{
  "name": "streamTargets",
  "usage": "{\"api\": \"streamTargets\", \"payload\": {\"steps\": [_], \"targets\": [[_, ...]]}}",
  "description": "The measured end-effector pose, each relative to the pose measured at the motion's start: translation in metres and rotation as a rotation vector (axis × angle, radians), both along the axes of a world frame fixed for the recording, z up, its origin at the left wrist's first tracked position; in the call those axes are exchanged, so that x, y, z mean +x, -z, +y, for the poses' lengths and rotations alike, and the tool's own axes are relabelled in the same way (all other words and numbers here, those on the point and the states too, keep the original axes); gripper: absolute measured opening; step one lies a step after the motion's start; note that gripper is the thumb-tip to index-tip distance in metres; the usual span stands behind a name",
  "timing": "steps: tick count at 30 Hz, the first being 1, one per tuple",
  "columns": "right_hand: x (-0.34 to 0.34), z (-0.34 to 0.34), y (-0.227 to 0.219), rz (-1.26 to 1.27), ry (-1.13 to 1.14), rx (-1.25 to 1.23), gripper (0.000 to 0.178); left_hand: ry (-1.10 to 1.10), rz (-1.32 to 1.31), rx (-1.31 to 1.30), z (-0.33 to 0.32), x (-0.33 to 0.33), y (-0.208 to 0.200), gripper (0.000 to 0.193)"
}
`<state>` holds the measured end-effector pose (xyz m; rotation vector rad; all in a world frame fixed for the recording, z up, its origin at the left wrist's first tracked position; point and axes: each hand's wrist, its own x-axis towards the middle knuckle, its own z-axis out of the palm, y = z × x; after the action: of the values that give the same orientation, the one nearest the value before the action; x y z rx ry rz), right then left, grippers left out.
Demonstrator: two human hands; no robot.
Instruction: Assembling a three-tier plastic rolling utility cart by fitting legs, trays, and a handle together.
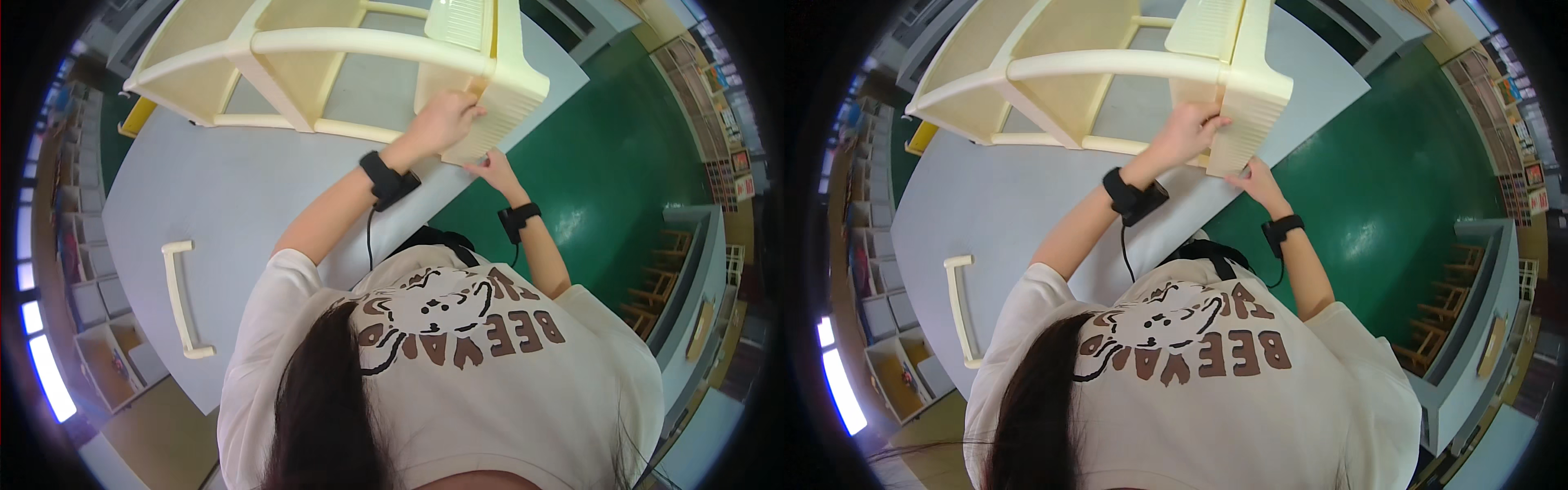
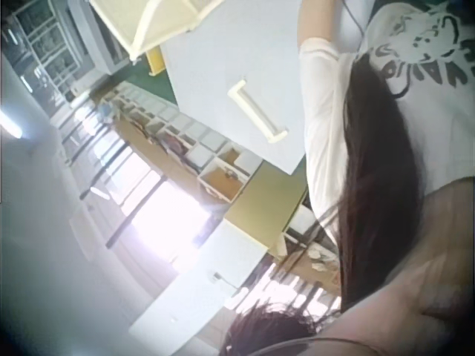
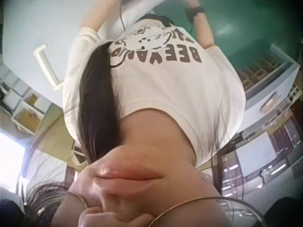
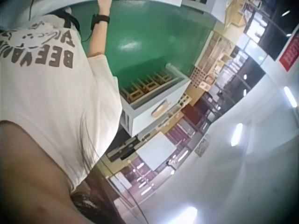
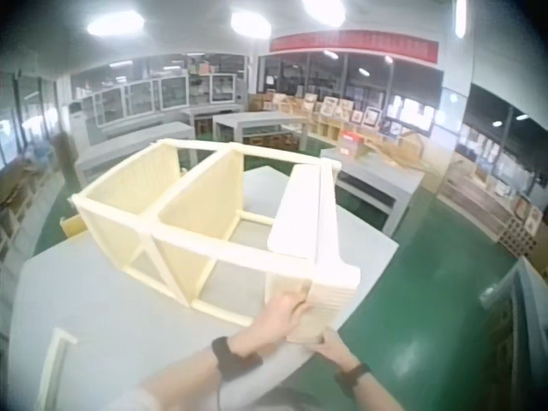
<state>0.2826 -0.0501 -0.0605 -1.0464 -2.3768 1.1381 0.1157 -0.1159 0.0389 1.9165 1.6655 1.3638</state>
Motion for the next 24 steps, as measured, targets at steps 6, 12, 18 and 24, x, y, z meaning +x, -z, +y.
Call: {"api": "streamTargets", "payload": {"steps": [6, 12, 18, 24], "targets": [[-0.003, 0.007, 0.025, 0.167, 0.092, -0.176, 0.025, 0.148, -0.097, -0.341, -0.002, -0.078, 0.056, 0.036], [0.000, 0.005, 0.035, 0.105, 0.171, -0.079, 0.032, 0.031, 0.637, -0.573, -0.022, -0.098, 0.113, 0.046], [-0.004, -0.005, 0.031, 0.055, 0.210, 0.112, 0.027, 0.043, 0.499, -0.429, -0.010, -0.099, 0.151, 0.034], [-0.003, -0.008, 0.031, 0.051, 0.278, 0.145, 0.024, -0.007, 0.432, -0.339, -0.014, -0.093, 0.157, 0.029]]}}
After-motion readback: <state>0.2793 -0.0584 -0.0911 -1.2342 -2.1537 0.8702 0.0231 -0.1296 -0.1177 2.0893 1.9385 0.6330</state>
